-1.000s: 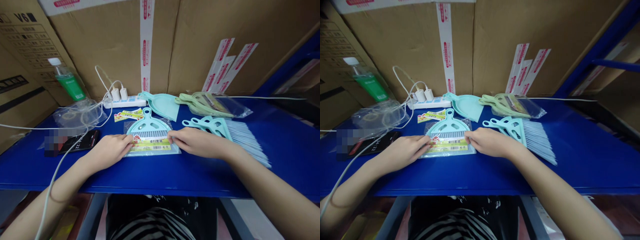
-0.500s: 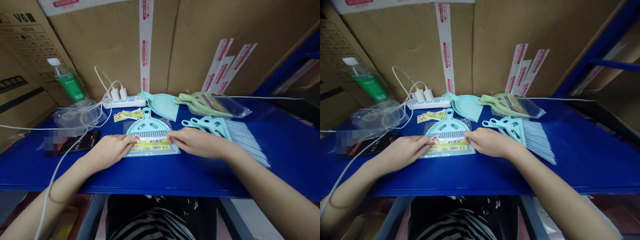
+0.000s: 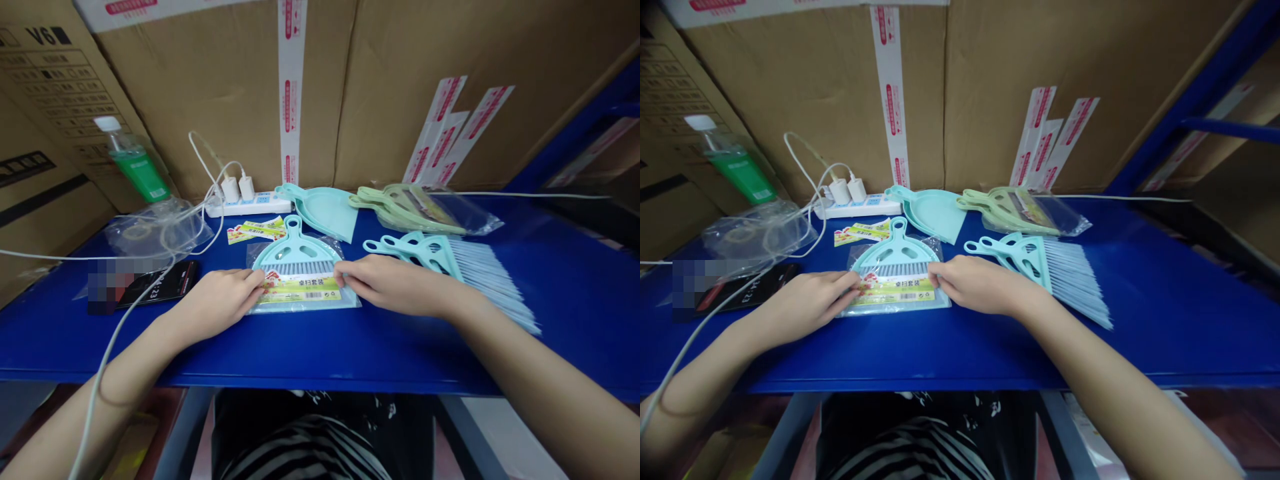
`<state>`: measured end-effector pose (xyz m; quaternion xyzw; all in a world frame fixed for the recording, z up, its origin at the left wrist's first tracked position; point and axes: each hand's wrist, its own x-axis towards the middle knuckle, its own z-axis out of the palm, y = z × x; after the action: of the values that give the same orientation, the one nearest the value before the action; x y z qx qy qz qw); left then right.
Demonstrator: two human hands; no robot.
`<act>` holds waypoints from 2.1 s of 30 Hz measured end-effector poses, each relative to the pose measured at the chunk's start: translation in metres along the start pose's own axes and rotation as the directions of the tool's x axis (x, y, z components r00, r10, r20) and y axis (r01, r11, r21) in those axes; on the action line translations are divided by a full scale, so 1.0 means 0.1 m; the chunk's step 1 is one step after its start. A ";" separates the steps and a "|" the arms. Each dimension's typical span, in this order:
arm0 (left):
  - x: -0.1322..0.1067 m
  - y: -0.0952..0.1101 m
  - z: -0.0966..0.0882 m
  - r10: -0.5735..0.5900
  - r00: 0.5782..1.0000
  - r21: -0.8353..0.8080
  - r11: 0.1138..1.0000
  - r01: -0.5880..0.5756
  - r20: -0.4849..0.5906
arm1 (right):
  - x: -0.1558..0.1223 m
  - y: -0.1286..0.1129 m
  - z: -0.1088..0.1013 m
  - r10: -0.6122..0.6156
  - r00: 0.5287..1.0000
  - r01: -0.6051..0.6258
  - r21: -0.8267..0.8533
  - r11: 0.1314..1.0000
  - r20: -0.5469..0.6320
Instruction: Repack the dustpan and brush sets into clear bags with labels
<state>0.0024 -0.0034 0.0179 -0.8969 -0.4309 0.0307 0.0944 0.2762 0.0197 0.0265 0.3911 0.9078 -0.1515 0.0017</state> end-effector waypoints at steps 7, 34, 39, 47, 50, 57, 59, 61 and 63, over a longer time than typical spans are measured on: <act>-0.01 0.00 0.01 -0.002 1.000 0.003 1.000 0.002 0.000 | 0.01 0.00 -0.01 0.011 1.000 -0.011 0.005 1.000 0.002; -0.01 0.00 0.02 -0.002 1.000 0.018 1.000 0.003 -0.019 | 0.00 0.00 0.00 0.017 1.000 -0.017 0.003 1.000 0.002; 0.00 -0.01 0.02 0.008 1.000 0.005 1.000 -0.008 -0.024 | 0.00 0.00 0.01 -0.005 1.000 0.005 -0.002 1.000 -0.013; 0.00 0.00 0.02 -0.001 1.000 0.004 1.000 0.001 -0.013 | 0.00 -0.03 -0.02 0.017 1.000 -0.017 -0.003 1.000 0.019; 0.00 0.00 0.02 0.001 1.000 0.009 1.000 -0.001 -0.013 | 0.00 -0.03 -0.02 0.005 1.000 -0.005 0.012 1.000 0.021; 0.00 0.00 0.01 0.001 1.000 0.000 1.000 -0.001 -0.022 | 0.00 -0.02 -0.01 -0.008 1.000 0.008 0.011 1.000 0.005; 0.00 0.00 0.01 0.005 1.000 0.003 1.000 -0.005 -0.024 | 0.00 -0.02 -0.01 -0.009 1.000 0.009 0.013 1.000 0.008; 0.00 0.00 0.01 0.008 1.000 0.002 1.000 -0.008 -0.022 | 0.00 -0.02 -0.02 -0.005 1.000 0.005 0.012 1.000 0.011; 0.00 0.00 0.00 0.006 1.000 0.003 1.000 -0.006 -0.018 | 0.00 -0.03 -0.02 -0.003 1.000 0.003 0.009 1.000 0.011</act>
<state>0.0026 -0.0030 0.0177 -0.8983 -0.4273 0.0235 0.0997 0.2746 0.0181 0.0291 0.3888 0.9077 -0.1576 0.0050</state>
